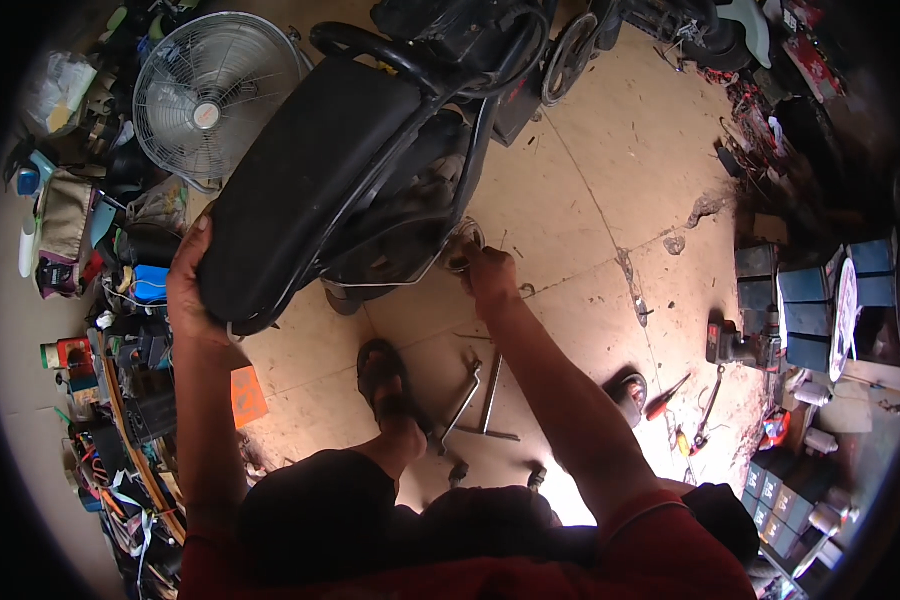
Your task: The person uses a screwdriver and a wrench to loosen components on a motorcycle, removes a small fastener by hand, and then lifts and repositions the motorcycle seat.
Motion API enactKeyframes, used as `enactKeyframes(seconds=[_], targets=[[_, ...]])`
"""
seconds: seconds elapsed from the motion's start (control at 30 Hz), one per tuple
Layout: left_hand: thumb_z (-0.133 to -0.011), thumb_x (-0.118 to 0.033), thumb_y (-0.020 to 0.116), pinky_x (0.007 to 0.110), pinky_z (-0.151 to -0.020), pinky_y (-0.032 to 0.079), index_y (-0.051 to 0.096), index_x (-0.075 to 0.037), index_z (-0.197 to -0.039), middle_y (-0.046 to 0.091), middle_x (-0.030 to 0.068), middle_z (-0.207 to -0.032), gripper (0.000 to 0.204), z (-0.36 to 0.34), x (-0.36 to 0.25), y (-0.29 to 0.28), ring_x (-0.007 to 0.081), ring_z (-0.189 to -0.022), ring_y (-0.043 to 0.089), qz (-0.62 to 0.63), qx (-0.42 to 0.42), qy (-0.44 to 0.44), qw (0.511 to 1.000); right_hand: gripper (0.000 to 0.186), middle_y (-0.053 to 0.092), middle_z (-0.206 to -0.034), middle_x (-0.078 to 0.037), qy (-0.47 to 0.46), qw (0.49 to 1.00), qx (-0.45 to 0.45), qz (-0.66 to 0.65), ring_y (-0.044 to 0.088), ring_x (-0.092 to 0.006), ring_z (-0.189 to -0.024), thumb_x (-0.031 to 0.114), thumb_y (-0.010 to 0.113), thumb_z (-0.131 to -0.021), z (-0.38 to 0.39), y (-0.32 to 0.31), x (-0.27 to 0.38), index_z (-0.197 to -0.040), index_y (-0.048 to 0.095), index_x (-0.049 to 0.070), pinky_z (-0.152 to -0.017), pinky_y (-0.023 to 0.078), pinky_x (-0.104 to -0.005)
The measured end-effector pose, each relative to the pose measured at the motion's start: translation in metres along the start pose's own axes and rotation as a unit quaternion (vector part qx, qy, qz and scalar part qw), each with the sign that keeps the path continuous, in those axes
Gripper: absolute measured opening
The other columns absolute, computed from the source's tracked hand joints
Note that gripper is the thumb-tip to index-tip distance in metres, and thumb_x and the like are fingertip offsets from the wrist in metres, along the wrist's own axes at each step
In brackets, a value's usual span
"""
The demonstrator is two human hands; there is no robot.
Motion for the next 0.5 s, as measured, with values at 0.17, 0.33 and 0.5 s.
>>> enactKeyframes(seconds=[0.17, 0.33, 0.5], targets=[[-0.103, -0.029, 0.060, 0.035, -0.100, 0.055, 0.062, 0.002, -0.136, 0.071, 0.0126, -0.126, 0.044, 0.035, 0.022, 0.046, 0.0229, -0.112, 0.069, 0.020, 0.017, 0.010, 1.000, 0.029, 0.065, -0.069, -0.009, 0.059, 0.995, 0.037, 0.070, 0.040, -0.0137, -0.045, 0.028, 0.067, -0.100, 0.012, -0.051, 0.050, -0.088, 0.069, 0.002, -0.042, 0.029, -0.0302], [-0.107, -0.031, 0.055, 0.032, -0.095, 0.055, 0.060, 0.003, -0.133, 0.071, 0.0114, -0.119, 0.043, 0.075, 0.045, 0.123, 0.0191, -0.106, 0.069, -0.040, 0.094, -0.047, 0.994, 0.027, 0.066, -0.068, -0.008, 0.122, 0.964, 0.033, 0.232, 0.042, -0.0134, -0.043, 0.026, 0.068, -0.098, 0.034, -0.187, 0.132, -0.083, 0.069, 0.003, -0.040, 0.029, -0.0287], [-0.108, -0.033, 0.059, 0.036, -0.110, 0.047, 0.052, 0.005, -0.143, 0.063, 0.0130, -0.138, 0.053, 0.115, 0.073, 0.188, 0.0207, -0.125, 0.061, -0.007, 0.231, -0.147, 0.962, 0.037, 0.058, -0.060, -0.006, 0.134, 0.954, -0.020, 0.269, 0.043, -0.0134, -0.044, 0.033, 0.073, -0.095, 0.044, -0.276, 0.218, -0.075, 0.068, 0.002, -0.042, 0.033, -0.0322]])
Point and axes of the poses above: each hand's wrist, its own z-axis away from the middle knuckle, its own y-axis out of the palm, x = y × z, the point moved 2 cm from there along -z, towards the middle knuckle
